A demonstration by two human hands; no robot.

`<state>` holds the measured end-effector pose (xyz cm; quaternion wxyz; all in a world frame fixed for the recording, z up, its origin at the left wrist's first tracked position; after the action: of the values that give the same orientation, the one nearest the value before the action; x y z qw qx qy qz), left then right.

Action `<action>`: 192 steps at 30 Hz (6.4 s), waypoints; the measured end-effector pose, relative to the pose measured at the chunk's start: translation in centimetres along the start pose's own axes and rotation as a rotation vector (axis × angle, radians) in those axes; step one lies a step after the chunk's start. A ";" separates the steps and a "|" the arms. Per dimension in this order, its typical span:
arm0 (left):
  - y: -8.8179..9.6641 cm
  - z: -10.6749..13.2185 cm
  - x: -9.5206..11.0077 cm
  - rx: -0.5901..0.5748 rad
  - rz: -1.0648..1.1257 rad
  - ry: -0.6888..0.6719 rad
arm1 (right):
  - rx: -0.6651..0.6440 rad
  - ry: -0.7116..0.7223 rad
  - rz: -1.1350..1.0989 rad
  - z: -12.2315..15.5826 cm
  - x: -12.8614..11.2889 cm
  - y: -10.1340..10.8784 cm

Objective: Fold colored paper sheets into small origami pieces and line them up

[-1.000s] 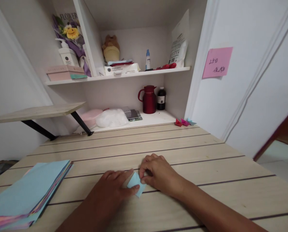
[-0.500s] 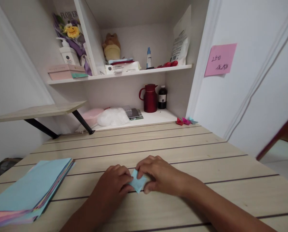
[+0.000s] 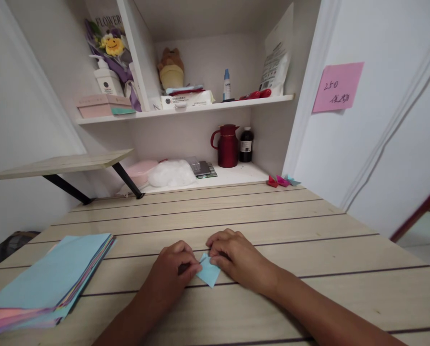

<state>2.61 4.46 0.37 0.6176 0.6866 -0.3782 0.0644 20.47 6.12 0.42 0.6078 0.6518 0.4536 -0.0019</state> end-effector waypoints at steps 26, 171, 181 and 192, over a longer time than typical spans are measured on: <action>-1.4 0.4 0.0 0.100 -0.125 0.039 | 0.070 -0.081 0.386 -0.6 -0.1 -1.4; -3.1 -2.2 -1.0 0.421 0.764 0.098 | 0.317 -0.391 -1.079 -1.3 0.6 -0.4; -0.8 -1.2 -0.1 0.762 0.251 -0.032 | 0.470 -0.421 -1.177 -1.0 0.8 -0.6; -0.4 -1.0 0.9 0.667 0.038 -0.203 | 0.337 -0.311 -1.074 -1.4 -0.5 -1.1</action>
<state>3.88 4.92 0.79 0.3171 0.8464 -0.4084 0.1273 18.77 6.78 0.13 0.4691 0.4100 0.6194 -0.4776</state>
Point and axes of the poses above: each hand's wrist, its own z-axis away from the middle knuckle, its own y-axis out of the back of the hand, x = y × z, the point moved 3 cm from there along -z, towards the middle knuckle, and after that the axes turned 2 degrees about -y, right-handed, at the moved point
